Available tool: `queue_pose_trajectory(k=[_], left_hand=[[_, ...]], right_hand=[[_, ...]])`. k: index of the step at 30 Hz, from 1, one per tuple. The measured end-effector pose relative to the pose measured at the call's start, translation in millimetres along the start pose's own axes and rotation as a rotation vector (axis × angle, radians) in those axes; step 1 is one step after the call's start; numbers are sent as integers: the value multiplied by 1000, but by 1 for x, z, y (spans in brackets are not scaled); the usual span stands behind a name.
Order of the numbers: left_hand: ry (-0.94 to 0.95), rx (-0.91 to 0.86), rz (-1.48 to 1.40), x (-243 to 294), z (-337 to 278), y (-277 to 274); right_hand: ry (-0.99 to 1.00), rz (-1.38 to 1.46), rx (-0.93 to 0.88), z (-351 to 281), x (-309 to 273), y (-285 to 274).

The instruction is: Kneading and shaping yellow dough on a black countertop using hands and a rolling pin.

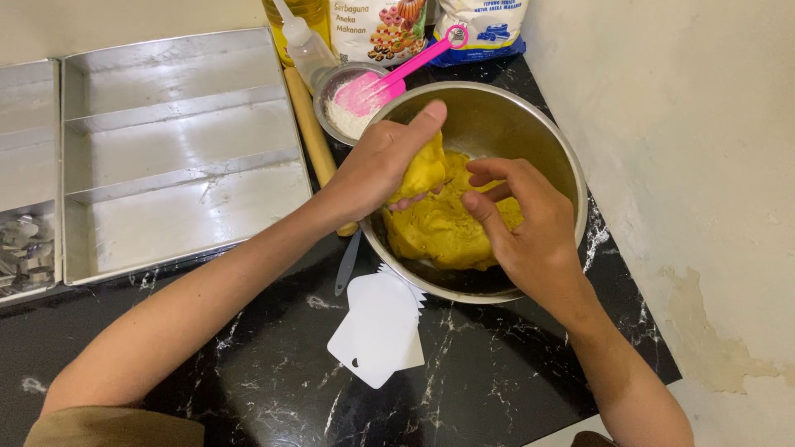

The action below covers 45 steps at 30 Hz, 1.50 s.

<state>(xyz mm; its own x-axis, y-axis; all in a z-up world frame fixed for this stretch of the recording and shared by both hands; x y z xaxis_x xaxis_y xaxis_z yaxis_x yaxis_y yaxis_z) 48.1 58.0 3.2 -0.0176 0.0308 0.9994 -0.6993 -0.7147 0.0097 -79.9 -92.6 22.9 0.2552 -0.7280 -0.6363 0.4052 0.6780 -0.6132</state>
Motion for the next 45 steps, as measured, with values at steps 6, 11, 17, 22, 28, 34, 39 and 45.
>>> queue_pose_trajectory(k=[6, 11, 17, 22, 28, 34, 39, 45], left_hand=[[166, 105, 223, -39, 13, -8], [150, 124, 131, -21, 7, -6], [-24, 47, 180, -25, 12, -6], [-27, -246, -32, -64, 27, -9], [-186, -415, -151, -34, 11, 3], [-159, -422, -160, -31, 11, 8], [67, -168, -117, -22, 11, 2], [87, -130, -110, -24, 12, 0]], right_hand=[[-23, 7, -19, -1, -4, 0], [-49, 12, -39, -3, -1, 0], [-175, 11, -111, -3, -9, 1], [-250, -56, -142, -4, -13, 3], [-258, -387, -25, -5, -9, 1], [-72, -93, 39, -5, 1, -3], [292, 500, -80, 0, 25, -7], [368, 640, -153, -6, 46, -6]])
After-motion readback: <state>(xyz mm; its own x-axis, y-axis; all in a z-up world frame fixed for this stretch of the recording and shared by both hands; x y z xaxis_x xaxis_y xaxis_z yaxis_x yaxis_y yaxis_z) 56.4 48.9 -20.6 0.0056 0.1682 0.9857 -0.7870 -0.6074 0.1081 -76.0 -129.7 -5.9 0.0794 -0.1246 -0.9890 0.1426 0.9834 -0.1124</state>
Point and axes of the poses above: each hand's wrist, its own z-axis towards the middle knuckle, its own y-axis out of the palm, x = y × z, the point moved 3 cm from there along z, towards the middle knuckle, and after that the axes turned 4 degrees about x, right-handed, at the moved point
